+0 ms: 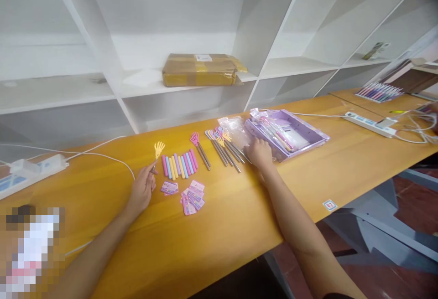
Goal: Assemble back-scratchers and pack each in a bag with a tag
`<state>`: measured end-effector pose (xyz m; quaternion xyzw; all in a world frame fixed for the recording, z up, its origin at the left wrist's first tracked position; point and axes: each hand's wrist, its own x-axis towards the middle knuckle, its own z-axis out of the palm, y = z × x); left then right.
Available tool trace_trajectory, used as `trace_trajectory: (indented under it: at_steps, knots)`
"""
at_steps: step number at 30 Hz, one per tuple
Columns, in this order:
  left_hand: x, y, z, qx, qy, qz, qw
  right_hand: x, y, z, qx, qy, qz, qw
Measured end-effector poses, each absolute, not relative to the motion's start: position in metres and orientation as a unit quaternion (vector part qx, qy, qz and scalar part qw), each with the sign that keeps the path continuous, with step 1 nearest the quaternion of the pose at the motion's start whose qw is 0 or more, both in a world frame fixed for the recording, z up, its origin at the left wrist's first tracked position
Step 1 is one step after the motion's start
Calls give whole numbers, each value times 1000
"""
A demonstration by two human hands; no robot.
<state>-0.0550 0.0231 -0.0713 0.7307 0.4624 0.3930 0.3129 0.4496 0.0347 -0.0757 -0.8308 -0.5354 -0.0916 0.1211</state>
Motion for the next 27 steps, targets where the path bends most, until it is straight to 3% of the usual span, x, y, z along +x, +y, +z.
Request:
trace_trajectory:
  at_steps: [14,27]
  knots:
    - [-59,22,-62,791,478,292,245,465,28,-84,-841,-526,-18,122]
    - [-60,22,-63,809,459,271,247,461,32,-78,-868,-445,-20,222]
